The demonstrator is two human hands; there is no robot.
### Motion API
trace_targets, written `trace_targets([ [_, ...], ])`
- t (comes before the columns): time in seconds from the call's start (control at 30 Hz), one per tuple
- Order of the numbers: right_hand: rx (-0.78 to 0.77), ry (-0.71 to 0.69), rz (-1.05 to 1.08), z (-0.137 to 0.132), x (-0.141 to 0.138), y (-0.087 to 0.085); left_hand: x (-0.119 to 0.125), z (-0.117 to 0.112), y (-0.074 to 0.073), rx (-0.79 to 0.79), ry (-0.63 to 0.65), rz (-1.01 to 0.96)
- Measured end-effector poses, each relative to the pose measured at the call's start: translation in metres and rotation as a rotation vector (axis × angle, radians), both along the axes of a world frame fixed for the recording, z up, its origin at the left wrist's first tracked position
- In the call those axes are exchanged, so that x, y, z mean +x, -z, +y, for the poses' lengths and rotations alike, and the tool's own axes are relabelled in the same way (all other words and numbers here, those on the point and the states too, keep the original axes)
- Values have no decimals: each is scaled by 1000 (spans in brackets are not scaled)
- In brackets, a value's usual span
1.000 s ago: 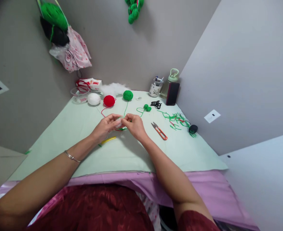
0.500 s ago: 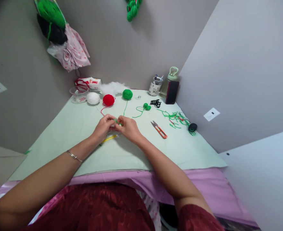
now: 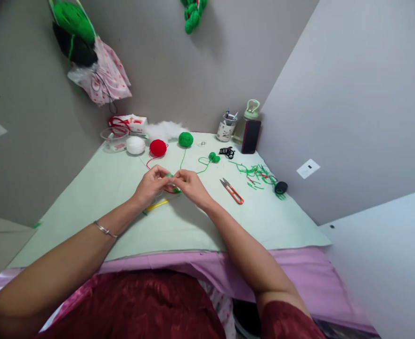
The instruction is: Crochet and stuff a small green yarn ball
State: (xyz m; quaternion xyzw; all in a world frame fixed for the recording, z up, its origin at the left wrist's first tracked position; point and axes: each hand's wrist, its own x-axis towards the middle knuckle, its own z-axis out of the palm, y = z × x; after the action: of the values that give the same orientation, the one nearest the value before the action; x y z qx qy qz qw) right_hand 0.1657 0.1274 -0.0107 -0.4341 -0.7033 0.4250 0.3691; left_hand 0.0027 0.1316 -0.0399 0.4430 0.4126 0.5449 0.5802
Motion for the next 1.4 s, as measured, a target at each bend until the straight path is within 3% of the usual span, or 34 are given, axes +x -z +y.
trace_targets([
  [0.17,46,11,-55,0,-11,11,-1,2,4,-49,-65,9],
  [0.47,91,193,-38,13,1,7,1,-9,-11,-92,139,-119],
  [0.73,-10,20,69,-1,-1,-6,-1,-3,-6,-66,110,-116],
  [0.97,-88,-78,118,-3,-7,1,0,1,5,19,17,-49],
  [1.4,-21,118,1,11,5,6,-2,-7,-7,31,167,-95],
])
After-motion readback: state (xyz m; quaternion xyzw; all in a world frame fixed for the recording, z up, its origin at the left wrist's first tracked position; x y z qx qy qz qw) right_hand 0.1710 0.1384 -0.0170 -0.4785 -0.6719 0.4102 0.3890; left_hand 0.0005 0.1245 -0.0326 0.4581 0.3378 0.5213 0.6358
